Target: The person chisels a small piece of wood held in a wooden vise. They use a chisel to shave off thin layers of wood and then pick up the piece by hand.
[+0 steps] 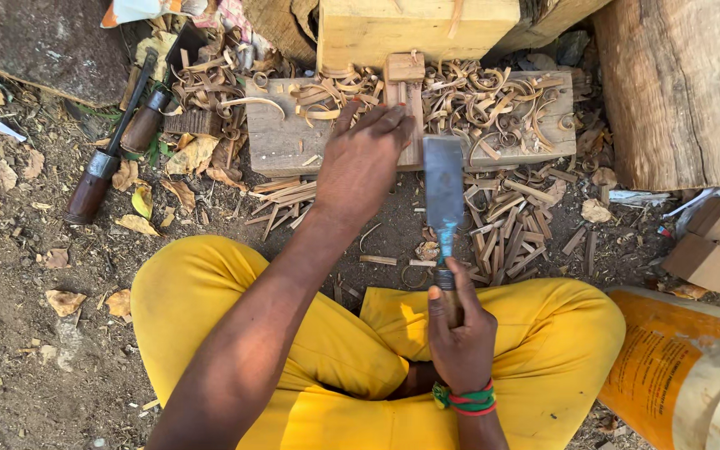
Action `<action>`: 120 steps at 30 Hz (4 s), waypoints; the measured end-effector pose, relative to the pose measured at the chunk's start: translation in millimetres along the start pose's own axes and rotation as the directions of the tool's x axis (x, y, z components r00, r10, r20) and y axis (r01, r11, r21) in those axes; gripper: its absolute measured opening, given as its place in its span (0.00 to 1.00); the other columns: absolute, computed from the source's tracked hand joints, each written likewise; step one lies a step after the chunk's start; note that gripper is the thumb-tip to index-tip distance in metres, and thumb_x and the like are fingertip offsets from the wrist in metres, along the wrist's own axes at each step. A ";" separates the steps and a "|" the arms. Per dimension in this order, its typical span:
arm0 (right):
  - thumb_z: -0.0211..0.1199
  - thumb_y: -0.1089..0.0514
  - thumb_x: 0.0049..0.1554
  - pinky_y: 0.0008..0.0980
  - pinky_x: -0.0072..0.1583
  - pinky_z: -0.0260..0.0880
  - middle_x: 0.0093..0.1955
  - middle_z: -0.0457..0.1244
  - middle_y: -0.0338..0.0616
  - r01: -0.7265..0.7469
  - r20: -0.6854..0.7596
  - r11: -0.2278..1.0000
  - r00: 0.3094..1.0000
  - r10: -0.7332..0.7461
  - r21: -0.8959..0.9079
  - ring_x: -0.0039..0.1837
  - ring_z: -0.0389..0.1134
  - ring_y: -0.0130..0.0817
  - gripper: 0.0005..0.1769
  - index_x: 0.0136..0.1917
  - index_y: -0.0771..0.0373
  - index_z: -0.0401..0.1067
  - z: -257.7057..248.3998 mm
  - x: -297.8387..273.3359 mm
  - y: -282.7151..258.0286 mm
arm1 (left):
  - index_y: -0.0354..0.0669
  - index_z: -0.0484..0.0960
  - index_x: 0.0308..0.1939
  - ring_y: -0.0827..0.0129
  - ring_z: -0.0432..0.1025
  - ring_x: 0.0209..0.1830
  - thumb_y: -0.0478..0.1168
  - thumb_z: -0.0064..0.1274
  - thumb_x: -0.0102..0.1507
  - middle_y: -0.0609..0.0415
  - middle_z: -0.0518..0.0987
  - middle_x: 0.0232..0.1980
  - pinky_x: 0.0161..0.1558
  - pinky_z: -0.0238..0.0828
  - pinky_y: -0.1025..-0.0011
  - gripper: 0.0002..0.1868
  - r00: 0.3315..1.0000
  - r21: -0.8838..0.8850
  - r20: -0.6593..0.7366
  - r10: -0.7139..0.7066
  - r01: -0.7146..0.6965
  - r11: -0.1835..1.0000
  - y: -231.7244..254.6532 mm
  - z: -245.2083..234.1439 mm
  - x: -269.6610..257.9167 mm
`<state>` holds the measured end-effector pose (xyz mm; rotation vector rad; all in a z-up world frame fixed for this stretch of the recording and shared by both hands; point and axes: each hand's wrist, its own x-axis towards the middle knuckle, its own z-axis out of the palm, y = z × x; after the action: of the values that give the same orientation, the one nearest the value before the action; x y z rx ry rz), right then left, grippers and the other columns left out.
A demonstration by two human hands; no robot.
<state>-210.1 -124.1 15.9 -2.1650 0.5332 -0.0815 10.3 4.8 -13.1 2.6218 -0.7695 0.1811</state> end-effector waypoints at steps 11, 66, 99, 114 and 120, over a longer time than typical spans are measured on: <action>0.62 0.57 0.62 0.29 0.31 0.50 0.24 0.49 0.35 0.026 0.073 0.999 0.997 -0.023 -0.046 0.28 0.48 0.21 0.26 0.73 0.61 0.67 -2.4 4.4 -3.4 | 0.45 0.83 0.59 0.62 0.72 0.65 0.35 0.53 0.65 0.52 0.81 0.62 0.74 0.54 0.50 0.17 0.996 -0.070 0.052 -0.076 0.080 0.994 -3.2 -5.4 1.5; 0.60 0.59 0.62 0.27 0.31 0.54 0.25 0.54 0.35 0.004 0.158 1.000 0.987 -0.002 -0.014 0.29 0.52 0.18 0.30 0.76 0.62 0.62 -3.4 4.1 -5.0 | 0.51 0.80 0.63 0.65 0.71 0.67 0.30 0.54 0.62 0.55 0.79 0.66 0.76 0.47 0.44 0.25 1.000 0.075 0.014 -0.001 0.000 0.997 -10.1 21.4 1.5; 0.60 0.58 0.62 0.30 0.31 0.54 0.25 0.53 0.35 0.075 0.113 0.994 0.991 -0.066 -0.073 0.28 0.51 0.22 0.26 0.73 0.64 0.66 -9.0 -5.6 -34.1 | 0.59 0.84 0.57 0.58 0.72 0.65 0.24 0.57 0.56 0.58 0.80 0.63 0.74 0.42 0.32 0.29 0.998 0.038 0.008 -0.067 0.066 0.997 -11.4 17.4 4.8; 0.60 0.61 0.60 0.39 0.30 0.56 0.22 0.54 0.50 0.017 0.164 0.958 0.986 0.032 -0.286 0.22 0.56 0.40 0.28 0.73 0.61 0.65 -0.8 0.3 -61.2 | 0.48 0.84 0.57 0.55 0.73 0.65 0.24 0.54 0.56 0.53 0.82 0.61 0.73 0.37 0.30 0.27 0.996 -0.003 -0.060 -0.065 0.065 0.998 -3.3 9.0 2.4; 0.57 0.64 0.59 0.41 0.34 0.65 0.31 0.65 0.55 0.115 0.187 0.972 0.979 -0.076 -0.207 0.33 0.69 0.53 0.27 0.72 0.64 0.64 6.5 18.0 -69.0 | 0.35 0.84 0.54 0.53 0.73 0.66 0.34 0.51 0.62 0.38 0.81 0.59 0.76 0.49 0.50 0.17 0.996 0.047 0.034 0.086 -0.087 0.995 35.1 -20.0 -30.9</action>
<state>-168.4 -90.5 63.5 -2.3826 0.3473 0.1227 -35.0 1.2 9.8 2.6445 -0.9013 0.1857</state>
